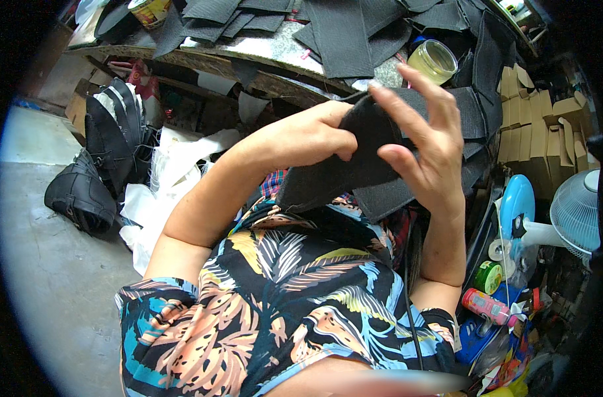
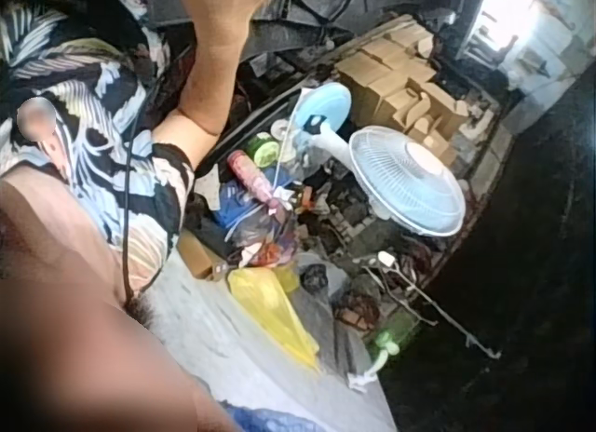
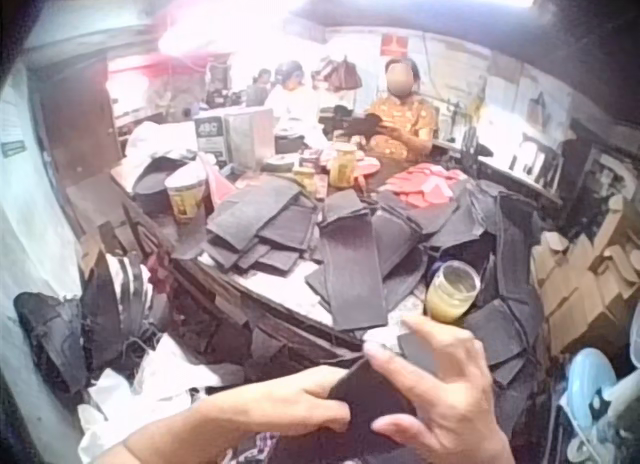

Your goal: The person repeatedly picks up black fabric pieces, applies a yellow paste from a small jar to the edges, and places them back on the table. The process is repeated for multiple pieces in a continuous loop.

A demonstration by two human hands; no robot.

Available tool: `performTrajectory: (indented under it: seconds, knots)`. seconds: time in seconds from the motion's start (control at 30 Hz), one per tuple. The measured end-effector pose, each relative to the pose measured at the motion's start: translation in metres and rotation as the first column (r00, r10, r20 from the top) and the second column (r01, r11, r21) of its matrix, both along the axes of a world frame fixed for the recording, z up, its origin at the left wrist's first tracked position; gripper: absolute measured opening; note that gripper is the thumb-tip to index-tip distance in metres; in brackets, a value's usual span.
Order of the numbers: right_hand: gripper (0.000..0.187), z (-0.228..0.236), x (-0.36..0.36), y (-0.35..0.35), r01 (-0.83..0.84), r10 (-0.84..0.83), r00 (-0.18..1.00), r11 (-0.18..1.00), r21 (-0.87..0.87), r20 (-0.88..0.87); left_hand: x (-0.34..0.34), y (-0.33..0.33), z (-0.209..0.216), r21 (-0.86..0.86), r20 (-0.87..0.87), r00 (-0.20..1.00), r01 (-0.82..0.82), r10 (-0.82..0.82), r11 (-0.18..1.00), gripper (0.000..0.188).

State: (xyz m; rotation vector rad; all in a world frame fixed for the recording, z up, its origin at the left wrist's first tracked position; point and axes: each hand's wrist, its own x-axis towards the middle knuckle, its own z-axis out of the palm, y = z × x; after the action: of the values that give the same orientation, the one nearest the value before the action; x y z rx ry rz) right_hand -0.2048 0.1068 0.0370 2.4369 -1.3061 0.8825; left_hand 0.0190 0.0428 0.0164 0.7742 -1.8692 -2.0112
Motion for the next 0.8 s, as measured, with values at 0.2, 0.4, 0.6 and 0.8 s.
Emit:
performTrajectory:
  seconds: [0.2,0.4,0.6,0.8]
  knots:
    - [0.047,-0.003,-0.001,-0.001,-0.139,0.106,0.973,0.978,0.154,0.206,0.005,0.0,0.003,-0.021,0.007,0.996,-0.085,0.085,0.996,0.037]
    - [0.05,-0.001,-0.009,0.015,-0.148,0.121,0.978,0.977,0.152,0.169,0.012,-0.001,0.005,0.277,-0.065,0.933,-0.323,0.353,0.905,0.043]
    - [0.083,-0.01,-0.005,0.016,0.01,-0.01,1.0,1.0,0.025,-0.013,0.005,0.007,0.01,0.317,-0.148,0.918,-0.309,0.369,0.897,0.044]
    - [0.068,-0.007,-0.025,0.026,-0.013,0.012,0.998,1.0,-0.006,-0.06,0.015,-0.002,0.011,0.461,-0.215,0.845,-0.354,0.489,0.814,0.027]
